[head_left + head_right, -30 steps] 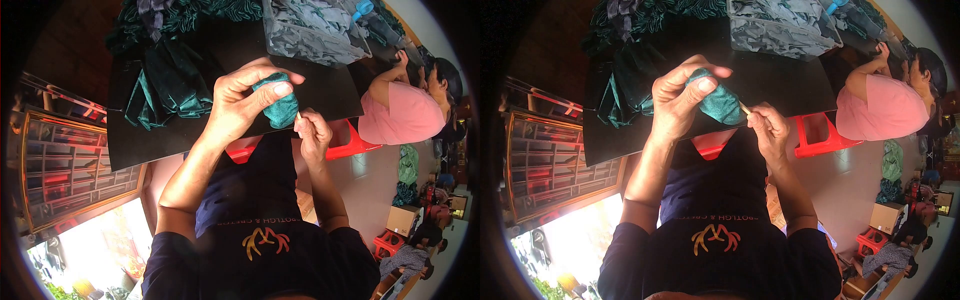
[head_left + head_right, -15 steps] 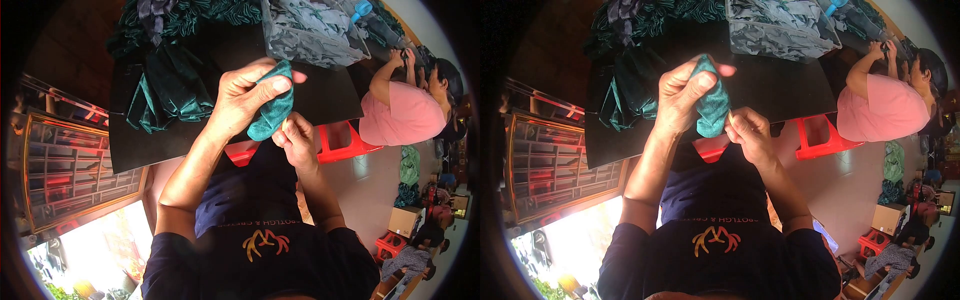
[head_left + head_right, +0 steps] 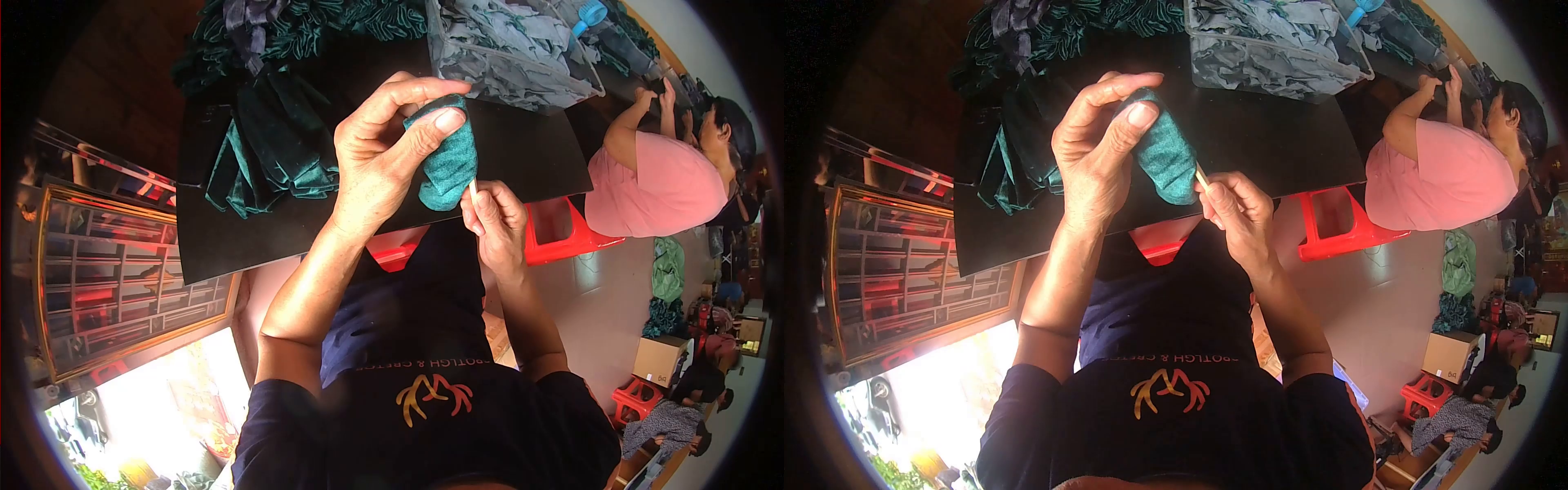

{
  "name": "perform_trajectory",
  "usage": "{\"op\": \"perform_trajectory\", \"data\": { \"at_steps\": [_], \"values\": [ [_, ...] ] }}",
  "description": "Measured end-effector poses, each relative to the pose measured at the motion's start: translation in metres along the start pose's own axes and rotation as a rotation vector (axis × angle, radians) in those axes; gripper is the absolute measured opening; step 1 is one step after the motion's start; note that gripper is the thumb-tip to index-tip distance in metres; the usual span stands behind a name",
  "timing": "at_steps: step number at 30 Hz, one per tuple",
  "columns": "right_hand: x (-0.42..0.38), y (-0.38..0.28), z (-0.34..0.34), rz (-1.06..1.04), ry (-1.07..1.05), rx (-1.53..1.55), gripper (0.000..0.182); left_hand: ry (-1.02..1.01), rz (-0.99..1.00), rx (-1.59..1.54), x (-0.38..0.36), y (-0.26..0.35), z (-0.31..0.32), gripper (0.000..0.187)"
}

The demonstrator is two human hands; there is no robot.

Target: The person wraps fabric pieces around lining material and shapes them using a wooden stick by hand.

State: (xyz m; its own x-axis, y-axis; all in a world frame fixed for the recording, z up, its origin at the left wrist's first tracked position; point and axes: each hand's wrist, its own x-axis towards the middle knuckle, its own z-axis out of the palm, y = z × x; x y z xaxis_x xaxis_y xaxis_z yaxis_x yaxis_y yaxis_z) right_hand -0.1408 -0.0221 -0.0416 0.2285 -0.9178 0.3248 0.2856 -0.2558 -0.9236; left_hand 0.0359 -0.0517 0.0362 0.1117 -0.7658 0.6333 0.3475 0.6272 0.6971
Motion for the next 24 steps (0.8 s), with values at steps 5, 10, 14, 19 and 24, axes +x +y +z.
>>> {"op": "perform_trajectory", "data": {
  "at_steps": [5, 10, 14, 19, 24],
  "values": [
    [0.000, 0.001, -0.009, -0.105, 0.056, -0.175, 0.017, -0.020, -0.084, 0.000, 0.000, 0.004, -0.002, 0.021],
    [0.005, 0.000, -0.011, -0.259, 0.077, -0.256, 0.015, -0.098, -0.147, -0.005, 0.004, 0.006, -0.005, 0.019],
    [0.003, -0.001, -0.008, -0.213, 0.067, -0.124, 0.015, -0.144, -0.159, -0.131, 0.005, 0.003, -0.004, 0.018],
    [-0.002, 0.006, 0.008, -0.024, 0.049, 0.188, 0.018, -0.119, -0.223, -0.251, -0.002, -0.010, -0.001, 0.017],
    [0.002, 0.009, 0.013, 0.014, 0.039, 0.230, 0.017, -0.012, -0.271, -0.234, -0.004, -0.005, 0.004, 0.023]
  ]
}}
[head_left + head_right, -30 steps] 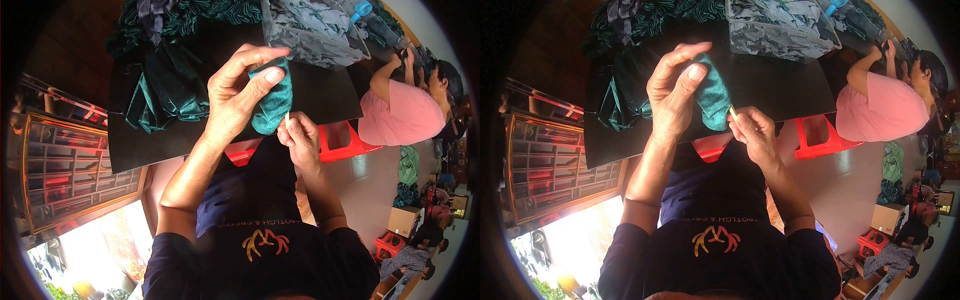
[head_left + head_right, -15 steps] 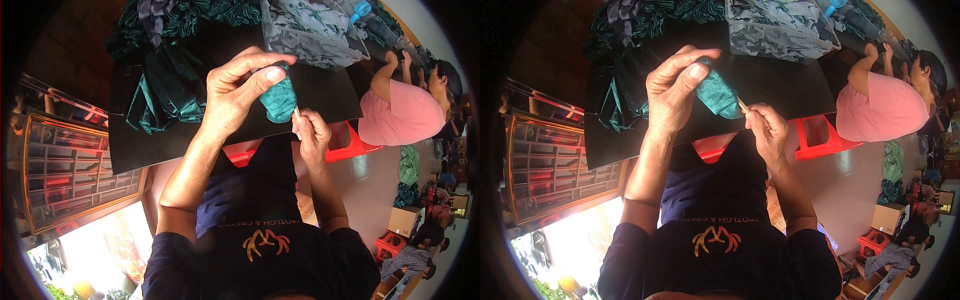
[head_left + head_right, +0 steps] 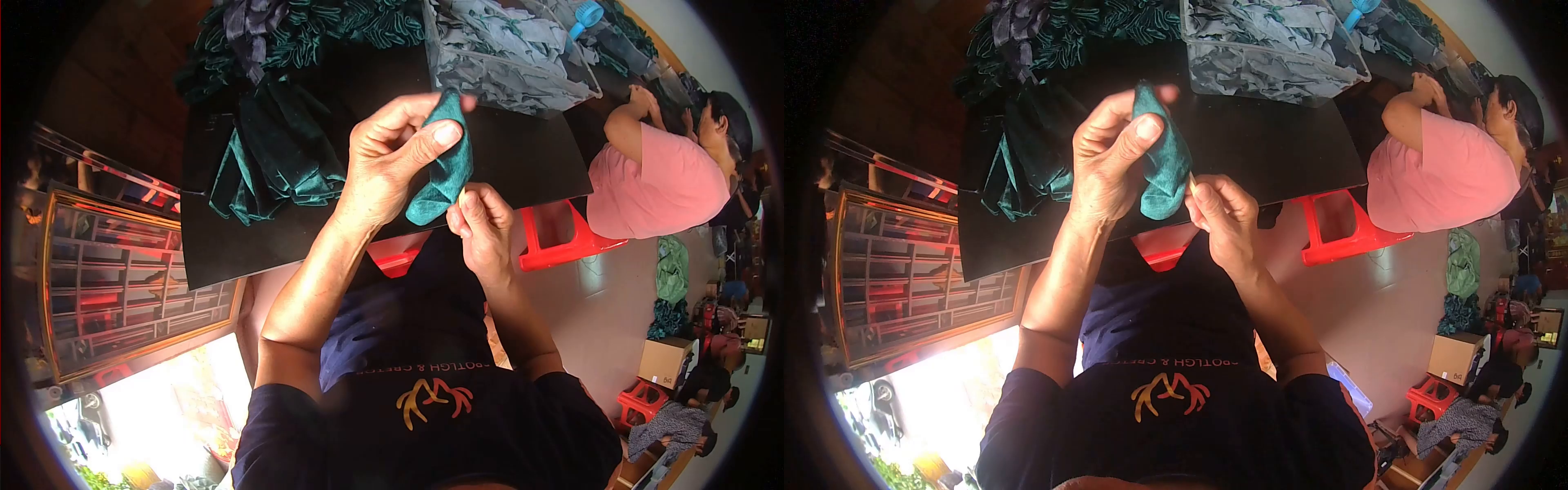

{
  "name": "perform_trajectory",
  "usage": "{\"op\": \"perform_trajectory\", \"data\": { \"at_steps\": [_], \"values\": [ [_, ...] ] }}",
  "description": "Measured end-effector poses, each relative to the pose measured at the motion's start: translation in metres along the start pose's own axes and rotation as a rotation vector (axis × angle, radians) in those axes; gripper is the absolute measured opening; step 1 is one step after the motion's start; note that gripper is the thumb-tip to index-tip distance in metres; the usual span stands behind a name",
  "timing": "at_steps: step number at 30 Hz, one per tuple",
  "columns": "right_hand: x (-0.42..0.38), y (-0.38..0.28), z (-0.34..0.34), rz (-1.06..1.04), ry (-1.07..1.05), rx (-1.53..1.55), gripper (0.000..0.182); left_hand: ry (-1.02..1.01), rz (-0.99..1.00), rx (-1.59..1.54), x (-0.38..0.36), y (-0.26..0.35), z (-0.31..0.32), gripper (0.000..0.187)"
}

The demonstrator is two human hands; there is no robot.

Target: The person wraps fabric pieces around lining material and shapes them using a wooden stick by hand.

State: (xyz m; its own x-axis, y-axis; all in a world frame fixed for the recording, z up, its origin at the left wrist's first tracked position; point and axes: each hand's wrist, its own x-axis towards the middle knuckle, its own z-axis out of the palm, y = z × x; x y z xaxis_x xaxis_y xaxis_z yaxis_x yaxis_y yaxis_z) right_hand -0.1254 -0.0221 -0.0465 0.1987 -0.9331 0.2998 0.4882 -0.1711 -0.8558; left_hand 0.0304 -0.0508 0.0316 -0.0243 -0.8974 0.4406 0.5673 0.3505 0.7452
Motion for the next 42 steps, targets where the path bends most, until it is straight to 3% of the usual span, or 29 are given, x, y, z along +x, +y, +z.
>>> {"op": "perform_trajectory", "data": {
  "at_steps": [5, 10, 20, 27, 28, 33, 36, 39, 42],
  "values": [
    [0.003, -0.004, -0.002, -0.111, 0.046, -0.260, 0.017, -0.024, 0.214, 0.007, 0.002, -0.002, -0.005, 0.023],
    [0.001, -0.006, -0.002, -0.158, 0.082, -0.360, 0.019, -0.050, 0.237, 0.084, 0.004, 0.003, -0.012, 0.016],
    [0.006, -0.002, -0.014, -0.216, 0.038, -0.249, 0.022, -0.215, 0.188, 0.074, 0.006, 0.003, -0.011, 0.017],
    [0.017, -0.012, -0.022, -0.117, -0.100, -0.160, 0.024, -0.538, 0.031, 0.029, 0.019, 0.015, -0.021, 0.017],
    [0.015, -0.009, -0.014, -0.060, -0.112, -0.077, 0.024, -0.517, -0.053, -0.022, 0.017, 0.018, -0.018, 0.020],
    [0.007, 0.012, 0.008, 0.170, -0.124, 0.261, 0.025, -0.300, -0.061, 0.054, 0.011, 0.018, -0.011, 0.027],
    [0.011, 0.007, 0.013, 0.082, -0.065, 0.137, 0.024, -0.184, 0.058, 0.140, 0.011, 0.013, -0.011, 0.035],
    [0.013, 0.005, 0.009, -0.008, -0.018, -0.018, 0.022, -0.127, 0.294, 0.129, 0.013, 0.005, -0.014, 0.022],
    [0.012, 0.003, 0.001, -0.068, 0.025, -0.152, 0.020, -0.098, 0.297, 0.196, 0.012, 0.008, -0.014, 0.017]
  ]
}}
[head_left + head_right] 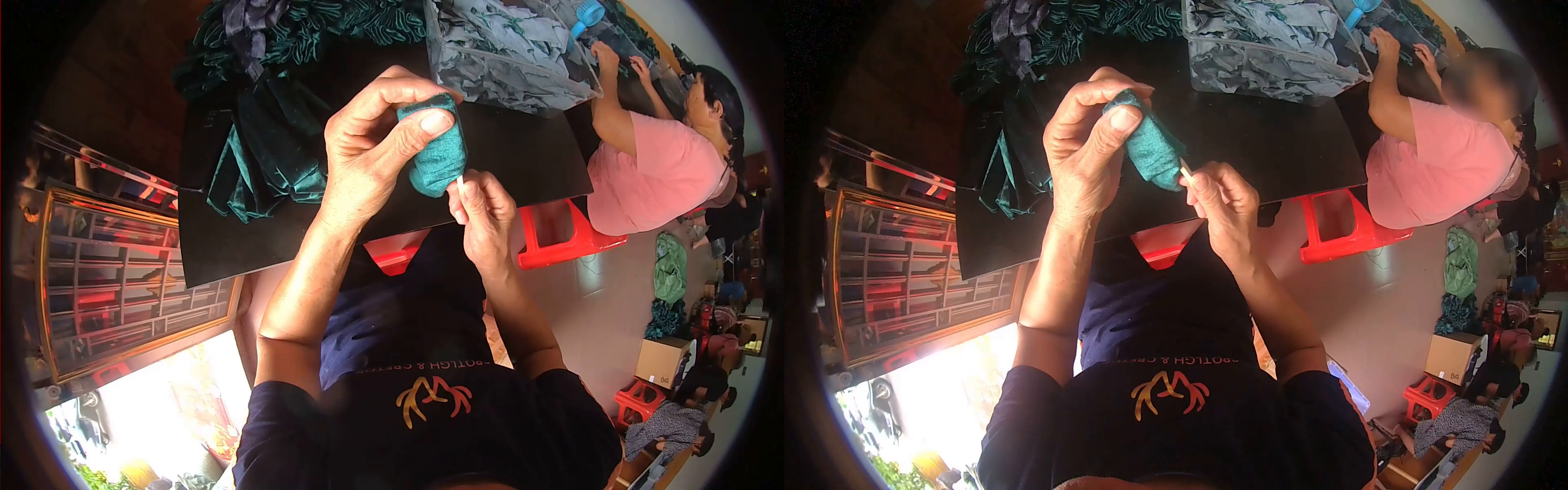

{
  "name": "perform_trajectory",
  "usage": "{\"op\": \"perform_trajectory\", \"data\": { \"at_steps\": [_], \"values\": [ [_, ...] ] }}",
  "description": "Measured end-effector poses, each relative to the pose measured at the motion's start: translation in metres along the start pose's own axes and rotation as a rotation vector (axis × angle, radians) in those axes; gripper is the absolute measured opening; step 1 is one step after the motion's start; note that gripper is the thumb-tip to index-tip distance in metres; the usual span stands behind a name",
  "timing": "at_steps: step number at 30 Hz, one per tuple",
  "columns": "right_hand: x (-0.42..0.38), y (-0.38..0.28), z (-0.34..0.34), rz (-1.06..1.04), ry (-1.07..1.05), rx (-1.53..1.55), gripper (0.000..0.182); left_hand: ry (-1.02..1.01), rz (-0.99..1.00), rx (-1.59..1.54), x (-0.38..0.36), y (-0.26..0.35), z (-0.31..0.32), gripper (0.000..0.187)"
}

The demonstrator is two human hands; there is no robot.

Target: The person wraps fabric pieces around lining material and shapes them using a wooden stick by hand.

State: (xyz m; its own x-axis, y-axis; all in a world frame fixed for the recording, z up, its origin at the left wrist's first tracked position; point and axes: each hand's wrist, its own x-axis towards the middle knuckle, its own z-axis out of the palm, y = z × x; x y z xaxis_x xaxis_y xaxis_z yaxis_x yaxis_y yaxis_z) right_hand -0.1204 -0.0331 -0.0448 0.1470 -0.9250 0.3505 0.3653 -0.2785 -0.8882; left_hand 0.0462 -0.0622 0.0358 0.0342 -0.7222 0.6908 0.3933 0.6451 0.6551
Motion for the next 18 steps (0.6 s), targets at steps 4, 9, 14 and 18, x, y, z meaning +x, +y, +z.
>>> {"op": "perform_trajectory", "data": {
  "at_steps": [4, 9, 14, 18],
  "values": [
    [0.001, -0.004, -0.007, -0.156, 0.089, -0.201, 0.013, 0.010, -0.032, -0.013, 0.000, 0.003, 0.004, 0.014],
    [0.004, -0.005, -0.016, -0.325, 0.155, -0.337, 0.009, -0.017, -0.122, 0.026, 0.001, 0.009, 0.004, 0.013],
    [0.008, -0.008, -0.019, -0.478, 0.207, -0.512, 0.009, -0.123, -0.146, 0.031, 0.006, 0.012, 0.000, 0.012],
    [0.008, -0.008, -0.013, -0.423, 0.172, -0.351, 0.008, -0.150, -0.161, -0.038, 0.007, 0.010, 0.001, 0.012]
  ]
}}
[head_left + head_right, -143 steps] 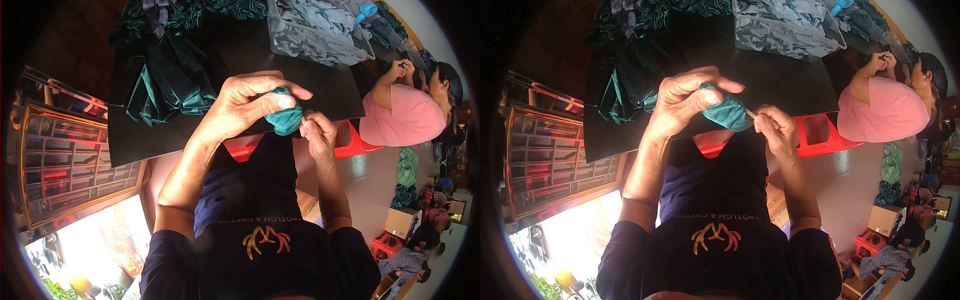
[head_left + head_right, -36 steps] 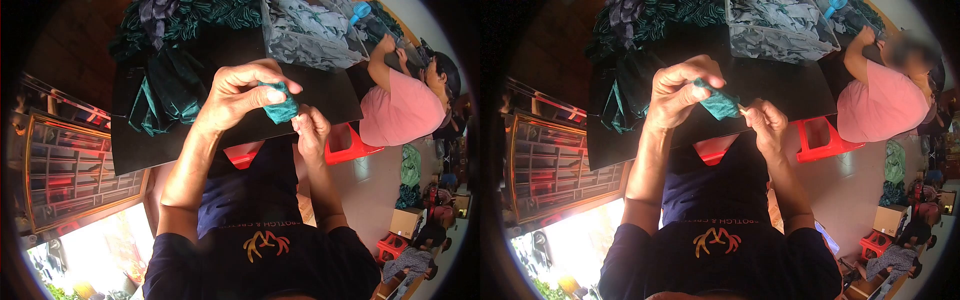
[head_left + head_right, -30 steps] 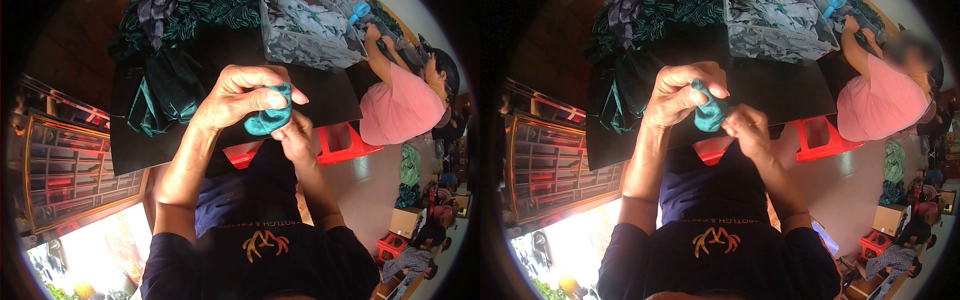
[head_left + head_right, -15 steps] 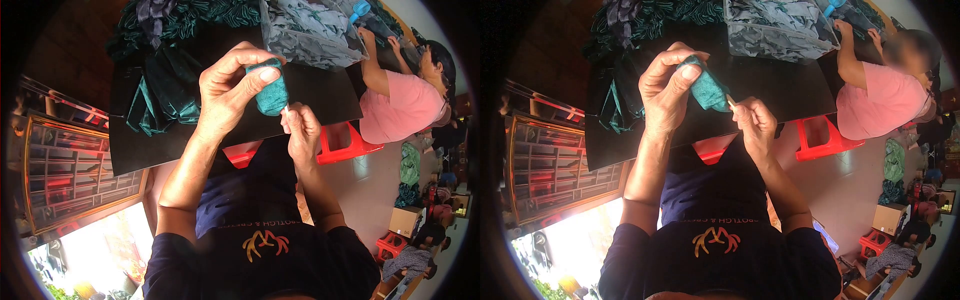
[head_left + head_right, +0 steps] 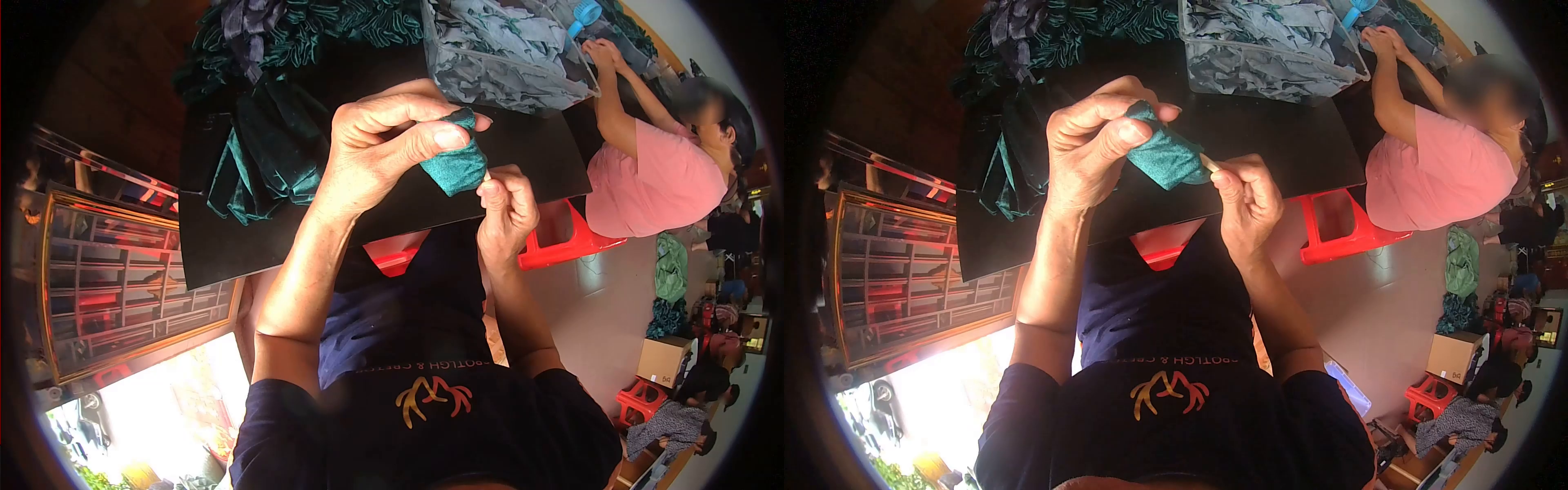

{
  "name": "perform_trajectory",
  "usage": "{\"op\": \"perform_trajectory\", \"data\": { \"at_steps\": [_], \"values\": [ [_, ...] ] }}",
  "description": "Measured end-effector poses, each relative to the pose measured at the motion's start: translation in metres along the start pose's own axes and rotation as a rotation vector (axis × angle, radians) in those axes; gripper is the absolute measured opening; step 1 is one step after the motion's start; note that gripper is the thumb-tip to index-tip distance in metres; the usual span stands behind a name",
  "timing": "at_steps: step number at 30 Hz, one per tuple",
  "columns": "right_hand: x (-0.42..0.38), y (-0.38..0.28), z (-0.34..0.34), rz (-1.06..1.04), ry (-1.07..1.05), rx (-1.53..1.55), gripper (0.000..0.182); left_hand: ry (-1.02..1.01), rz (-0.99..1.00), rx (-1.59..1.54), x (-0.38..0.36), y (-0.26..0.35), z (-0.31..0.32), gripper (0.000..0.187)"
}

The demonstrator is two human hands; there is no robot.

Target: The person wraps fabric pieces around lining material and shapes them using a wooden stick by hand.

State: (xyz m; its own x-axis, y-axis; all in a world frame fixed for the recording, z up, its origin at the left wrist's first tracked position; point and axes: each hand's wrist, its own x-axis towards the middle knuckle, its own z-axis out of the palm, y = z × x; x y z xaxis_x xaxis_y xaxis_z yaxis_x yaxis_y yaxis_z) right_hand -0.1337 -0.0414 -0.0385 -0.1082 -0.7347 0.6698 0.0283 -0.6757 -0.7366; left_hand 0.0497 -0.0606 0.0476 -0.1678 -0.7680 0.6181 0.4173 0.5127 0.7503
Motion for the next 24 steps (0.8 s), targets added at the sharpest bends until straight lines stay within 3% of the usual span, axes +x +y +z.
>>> {"op": "perform_trajectory", "data": {
  "at_steps": [5, 15, 17, 18, 21, 22, 24],
  "values": [
    [-0.013, 0.001, 0.013, 0.233, 0.004, 0.319, 0.012, 0.119, 0.143, -0.026, 0.000, -0.011, 0.009, 0.010],
    [-0.017, -0.020, 0.032, 0.502, 0.023, 0.584, 0.018, 0.268, 0.243, 0.140, -0.003, -0.017, 0.023, 0.016],
    [-0.017, -0.015, 0.031, 0.482, 0.042, 0.491, 0.019, 0.327, 0.215, 0.195, -0.006, -0.016, 0.029, 0.020],
    [-0.016, -0.014, 0.030, 0.464, 0.048, 0.454, 0.019, 0.357, 0.152, 0.077, -0.007, -0.009, 0.037, 0.028],
    [-0.015, -0.011, 0.028, 0.397, 0.049, 0.382, 0.017, 0.264, 0.202, 0.169, -0.005, -0.005, 0.030, 0.033],
    [-0.014, -0.010, 0.027, 0.372, 0.048, 0.366, 0.016, 0.280, 0.122, 0.140, -0.006, 0.000, 0.032, 0.029],
    [-0.014, -0.009, 0.026, 0.303, 0.023, 0.323, 0.014, 0.257, 0.248, 0.135, -0.001, 0.000, 0.029, 0.025]
  ]
}}
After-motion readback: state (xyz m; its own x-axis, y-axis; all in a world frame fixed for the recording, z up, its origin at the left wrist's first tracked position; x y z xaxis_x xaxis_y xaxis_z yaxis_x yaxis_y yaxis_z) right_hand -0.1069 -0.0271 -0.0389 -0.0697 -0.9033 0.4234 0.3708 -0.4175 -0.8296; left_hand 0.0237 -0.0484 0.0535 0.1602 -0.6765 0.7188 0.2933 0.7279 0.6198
